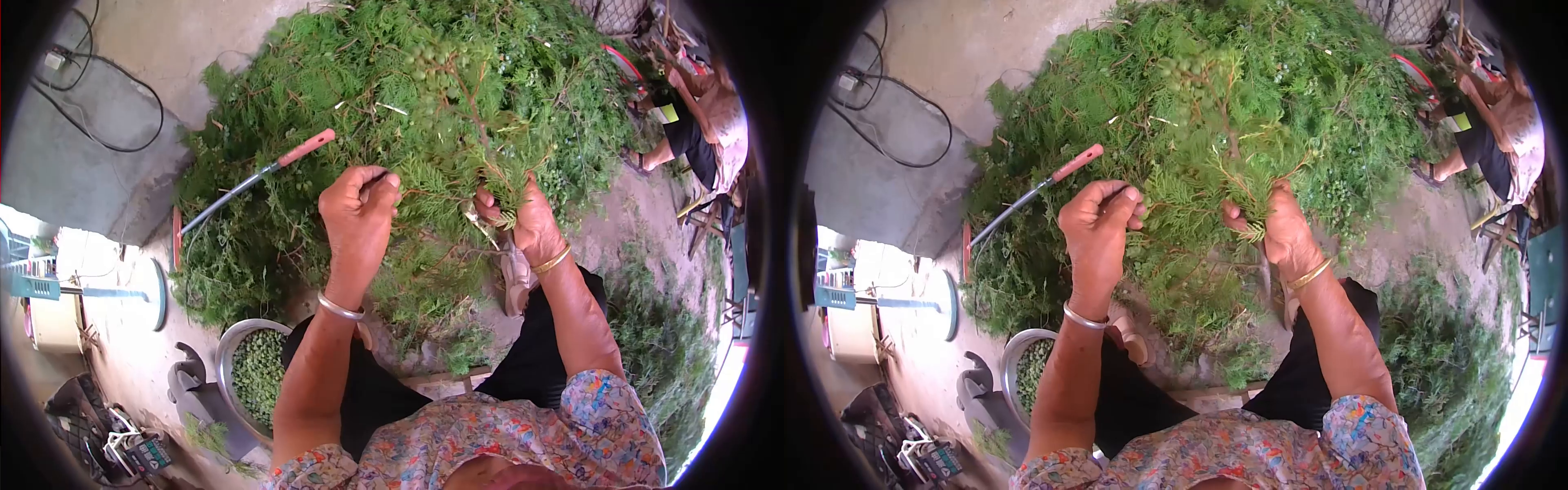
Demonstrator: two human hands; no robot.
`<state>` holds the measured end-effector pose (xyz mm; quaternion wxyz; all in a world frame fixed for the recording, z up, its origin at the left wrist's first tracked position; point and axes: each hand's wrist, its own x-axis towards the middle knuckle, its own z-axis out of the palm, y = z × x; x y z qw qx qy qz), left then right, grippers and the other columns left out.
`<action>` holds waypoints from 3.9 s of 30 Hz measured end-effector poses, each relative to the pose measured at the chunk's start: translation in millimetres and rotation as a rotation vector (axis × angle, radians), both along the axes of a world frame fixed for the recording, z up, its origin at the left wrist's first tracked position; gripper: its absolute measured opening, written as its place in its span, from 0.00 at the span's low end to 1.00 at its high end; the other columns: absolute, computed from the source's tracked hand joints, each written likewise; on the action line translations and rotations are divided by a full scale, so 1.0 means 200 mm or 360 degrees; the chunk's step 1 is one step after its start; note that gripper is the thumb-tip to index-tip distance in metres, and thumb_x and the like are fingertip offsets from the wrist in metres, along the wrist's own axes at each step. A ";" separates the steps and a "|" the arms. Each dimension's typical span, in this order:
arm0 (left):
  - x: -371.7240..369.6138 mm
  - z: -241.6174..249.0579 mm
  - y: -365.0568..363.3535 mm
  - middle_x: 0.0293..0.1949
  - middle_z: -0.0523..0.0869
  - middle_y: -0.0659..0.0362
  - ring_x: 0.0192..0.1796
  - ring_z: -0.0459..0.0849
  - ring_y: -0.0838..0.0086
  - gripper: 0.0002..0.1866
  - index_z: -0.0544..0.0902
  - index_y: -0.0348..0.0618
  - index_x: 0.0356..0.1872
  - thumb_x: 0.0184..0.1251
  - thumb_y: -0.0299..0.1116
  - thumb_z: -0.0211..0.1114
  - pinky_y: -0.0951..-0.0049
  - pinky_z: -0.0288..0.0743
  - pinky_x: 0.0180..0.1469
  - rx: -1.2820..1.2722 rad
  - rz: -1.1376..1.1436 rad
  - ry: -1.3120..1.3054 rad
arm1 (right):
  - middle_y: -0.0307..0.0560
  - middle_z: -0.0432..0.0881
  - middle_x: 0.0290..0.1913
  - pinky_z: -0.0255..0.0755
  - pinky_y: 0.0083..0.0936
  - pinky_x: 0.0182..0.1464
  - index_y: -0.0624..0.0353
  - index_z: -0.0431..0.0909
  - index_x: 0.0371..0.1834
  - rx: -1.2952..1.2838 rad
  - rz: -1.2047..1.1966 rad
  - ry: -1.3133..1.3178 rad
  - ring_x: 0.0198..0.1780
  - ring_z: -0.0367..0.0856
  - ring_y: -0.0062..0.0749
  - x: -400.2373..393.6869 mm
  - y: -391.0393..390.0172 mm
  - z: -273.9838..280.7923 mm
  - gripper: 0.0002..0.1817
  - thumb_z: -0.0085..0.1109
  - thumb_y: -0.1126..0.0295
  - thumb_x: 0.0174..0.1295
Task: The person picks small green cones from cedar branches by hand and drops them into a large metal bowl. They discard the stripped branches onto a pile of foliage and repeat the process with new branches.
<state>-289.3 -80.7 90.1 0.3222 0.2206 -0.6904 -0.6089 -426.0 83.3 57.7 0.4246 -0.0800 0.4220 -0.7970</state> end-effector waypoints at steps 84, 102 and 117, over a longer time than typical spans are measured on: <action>-0.01 -0.12 -0.16 0.25 0.81 0.52 0.21 0.77 0.72 0.08 0.79 0.40 0.28 0.59 0.34 0.64 0.78 0.67 0.19 0.1984 -0.0574 0.0232 | 0.41 0.69 0.18 0.51 0.18 0.16 0.60 0.70 0.47 -0.0089 0.0108 0.0082 0.15 0.61 0.23 -0.09 0.29 0.05 0.15 0.45 0.60 0.68; -0.05 -0.11 -0.01 0.30 0.84 0.54 0.24 0.82 0.71 0.12 0.79 0.32 0.40 0.61 0.30 0.64 0.78 0.69 0.15 0.1501 -0.0872 0.0237 | 0.49 0.73 0.19 0.50 0.18 0.14 0.63 0.71 0.46 0.0135 0.0151 0.0017 0.15 0.66 0.26 -0.02 0.21 0.08 0.11 0.43 0.70 0.66; -0.04 -0.07 0.01 0.26 0.83 0.59 0.26 0.79 0.78 0.04 0.82 0.31 0.29 0.52 0.19 0.67 0.82 0.69 0.24 0.0479 -0.0390 -0.0278 | 0.41 0.67 0.17 0.50 0.18 0.14 0.62 0.71 0.45 0.0222 0.0161 0.0163 0.14 0.59 0.23 -0.03 0.15 0.06 0.19 0.34 0.58 0.71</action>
